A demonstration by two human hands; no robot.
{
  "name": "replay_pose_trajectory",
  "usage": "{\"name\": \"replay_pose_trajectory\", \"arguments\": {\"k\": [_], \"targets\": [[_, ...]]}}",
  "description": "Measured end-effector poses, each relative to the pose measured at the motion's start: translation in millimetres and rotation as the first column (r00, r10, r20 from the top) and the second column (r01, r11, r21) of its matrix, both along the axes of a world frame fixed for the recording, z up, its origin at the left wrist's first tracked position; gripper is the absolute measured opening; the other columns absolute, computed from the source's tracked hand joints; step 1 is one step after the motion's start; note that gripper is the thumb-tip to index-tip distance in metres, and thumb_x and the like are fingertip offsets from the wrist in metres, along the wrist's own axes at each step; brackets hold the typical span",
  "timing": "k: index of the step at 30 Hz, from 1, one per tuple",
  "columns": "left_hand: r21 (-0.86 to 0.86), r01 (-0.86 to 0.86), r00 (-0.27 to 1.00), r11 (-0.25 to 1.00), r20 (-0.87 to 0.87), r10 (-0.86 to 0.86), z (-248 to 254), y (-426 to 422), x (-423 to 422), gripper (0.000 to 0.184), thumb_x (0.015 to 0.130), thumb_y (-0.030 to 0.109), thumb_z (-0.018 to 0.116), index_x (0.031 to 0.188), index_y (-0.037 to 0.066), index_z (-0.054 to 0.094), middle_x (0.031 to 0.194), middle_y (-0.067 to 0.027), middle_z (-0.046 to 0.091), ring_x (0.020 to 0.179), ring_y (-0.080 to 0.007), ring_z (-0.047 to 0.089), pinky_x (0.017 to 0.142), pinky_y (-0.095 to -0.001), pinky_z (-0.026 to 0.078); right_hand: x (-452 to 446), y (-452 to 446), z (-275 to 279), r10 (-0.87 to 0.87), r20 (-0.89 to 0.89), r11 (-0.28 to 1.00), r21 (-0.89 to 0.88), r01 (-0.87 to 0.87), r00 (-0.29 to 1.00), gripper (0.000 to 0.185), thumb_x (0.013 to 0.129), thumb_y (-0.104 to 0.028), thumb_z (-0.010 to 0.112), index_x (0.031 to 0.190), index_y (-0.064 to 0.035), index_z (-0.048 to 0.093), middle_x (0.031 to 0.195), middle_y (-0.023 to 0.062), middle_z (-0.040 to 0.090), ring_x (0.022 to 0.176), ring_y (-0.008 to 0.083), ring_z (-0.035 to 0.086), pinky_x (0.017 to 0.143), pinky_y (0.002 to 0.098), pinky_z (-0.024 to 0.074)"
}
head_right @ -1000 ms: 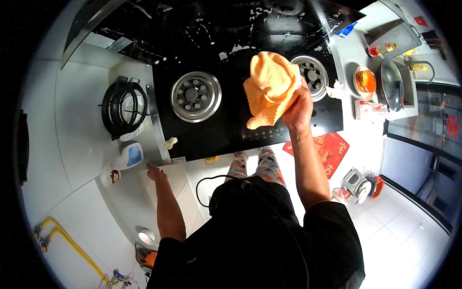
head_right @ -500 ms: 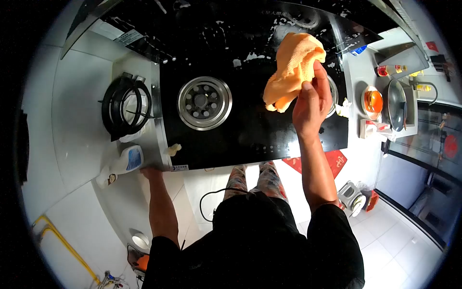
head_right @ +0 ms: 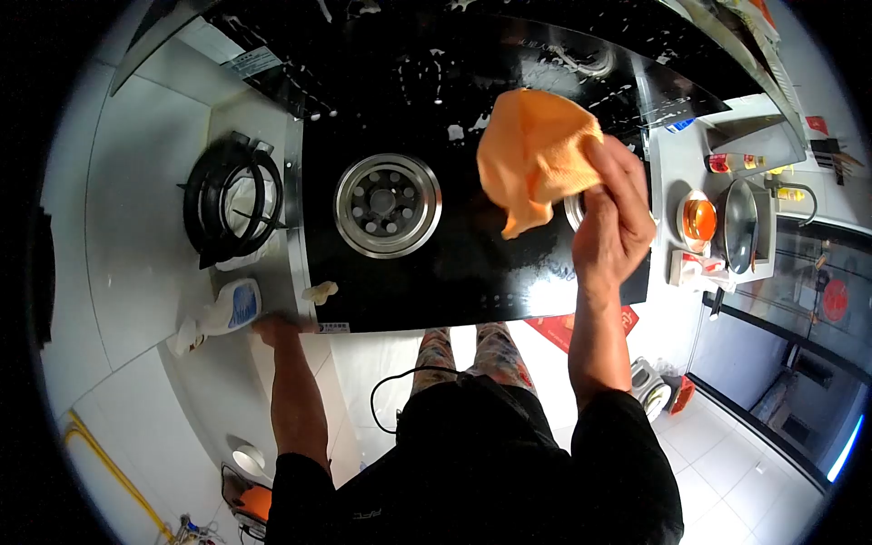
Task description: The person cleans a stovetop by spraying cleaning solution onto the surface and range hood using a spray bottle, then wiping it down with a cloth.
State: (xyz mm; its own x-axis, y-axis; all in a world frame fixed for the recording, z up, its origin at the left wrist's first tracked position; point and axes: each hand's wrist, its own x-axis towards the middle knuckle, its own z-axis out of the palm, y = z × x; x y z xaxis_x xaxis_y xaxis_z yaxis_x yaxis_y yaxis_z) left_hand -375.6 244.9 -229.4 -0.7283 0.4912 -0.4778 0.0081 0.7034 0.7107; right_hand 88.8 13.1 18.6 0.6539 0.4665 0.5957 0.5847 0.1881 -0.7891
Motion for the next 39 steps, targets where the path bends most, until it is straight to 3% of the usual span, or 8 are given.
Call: {"name": "replay_pose_trajectory", "arguments": {"k": [10,24,28,32,33,34,35,39], "targets": [[-0.147,0.004,0.989,0.989,-0.148,-0.026,15,4,11,0.045,0.1,0.03,0.052,0.138,0.006,0.053,0.134,-0.0283,0.061,0.115,-0.0452,0.065,0.1,-0.0545,0.055,5,-43,35,-0.019,-0.091,0.924,0.379,0.052,0.996,0.038,0.105,-0.021,0.05,0.135,0.0008,0.056,0.127,0.024,0.059,0.116,0.0317,0.062,0.106,0.0462,0.0496],[-0.066,-0.082,0.995,0.994,-0.062,0.078,-17,10,-13,0.074,0.103,0.053,0.037,0.137,-0.009,0.057,0.139,-0.0319,0.057,0.124,-0.0469,0.059,0.105,-0.0524,0.047,27,18,42,0.482,-0.027,0.876,-0.024,-0.482,0.876,0.026,0.102,-0.013,0.059,0.117,0.005,0.07,0.106,0.0158,0.068,0.094,0.0209,0.063,0.084,0.0292,0.0487],[-0.018,-0.117,0.993,0.993,-0.024,0.116,4,6,4,0.072,0.103,0.052,0.037,0.137,-0.01,0.056,0.139,-0.0321,0.057,0.124,-0.0469,0.059,0.105,-0.0538,0.048,49,30,27,0.205,-0.145,0.969,-0.111,-0.222,0.968,0.03,0.103,-0.01,0.057,0.129,0.0017,0.066,0.125,0.0145,0.066,0.109,0.0196,0.064,0.095,0.0323,0.0507],[-0.093,-0.047,0.993,0.995,-0.113,0.037,5,7,6,0.068,0.104,0.049,0.036,0.139,-0.007,0.054,0.138,-0.0328,0.057,0.124,-0.0473,0.058,0.106,-0.055,0.048,64,41,-39,-0.133,0.475,0.788,-0.482,0.383,0.87,0.051,0.09,0.002,0.067,0.139,-0.0083,0.062,0.142,0.018,0.057,0.129,0.0353,0.058,0.101,0.042,0.0535],[-0.106,0.017,0.99,0.994,-0.141,-0.032,1,5,1,0.066,0.105,0.047,0.036,0.139,-0.006,0.053,0.137,-0.0331,0.057,0.124,-0.0477,0.059,0.106,-0.0554,0.049,62,37,-76,-0.164,0.341,0.837,-0.449,0.314,0.926,0.044,0.092,0.01,0.062,0.134,-0.0026,0.062,0.138,0.0102,0.058,0.13,0.0261,0.058,0.105,0.0351,0.0506],[-0.123,0.083,0.98,0.989,-0.168,-0.103,-3,4,-2,0.063,0.105,0.046,0.036,0.139,-0.005,0.053,0.136,-0.0334,0.057,0.124,-0.048,0.059,0.106,-0.0558,0.05,53,38,-110,0.002,-0.465,0.958,-0.253,-0.135,0.885,0.032,0.098,0.002,0.058,0.129,-0.0035,0.063,0.136,0.0099,0.059,0.125,0.0226,0.059,0.1,0.0313,0.0501],[-0.128,0.082,0.98,0.988,-0.17,-0.103,1,4,0,0.063,0.105,0.046,0.036,0.139,-0.005,0.053,0.136,-0.0334,0.057,0.124,-0.048,0.059,0.106,-0.0558,0.05,44,39,-144,0.151,-0.938,0.986,0.165,0.018,0.311,0.023,0.103,-0.006,0.054,0.125,-0.0044,0.063,0.135,0.0096,0.059,0.119,0.0191,0.059,0.095,0.0275,0.0496],[-0.126,-0.048,0.99,0.991,-0.14,0.03,-6,11,-1,0.065,0.102,0.049,0.044,0.138,-0.005,0.056,0.136,-0.0312,0.059,0.122,-0.046,0.06,0.104,-0.0539,0.051,17,55,-208,0.073,-0.117,0.755,-0.642,-0.132,0.99,0.047,0.103,-0.016,0.058,0.148,-0.0075,0.049,0.153,0.0132,0.05,0.14,0.0308,0.048,0.107,0.038,0.0459]]}}
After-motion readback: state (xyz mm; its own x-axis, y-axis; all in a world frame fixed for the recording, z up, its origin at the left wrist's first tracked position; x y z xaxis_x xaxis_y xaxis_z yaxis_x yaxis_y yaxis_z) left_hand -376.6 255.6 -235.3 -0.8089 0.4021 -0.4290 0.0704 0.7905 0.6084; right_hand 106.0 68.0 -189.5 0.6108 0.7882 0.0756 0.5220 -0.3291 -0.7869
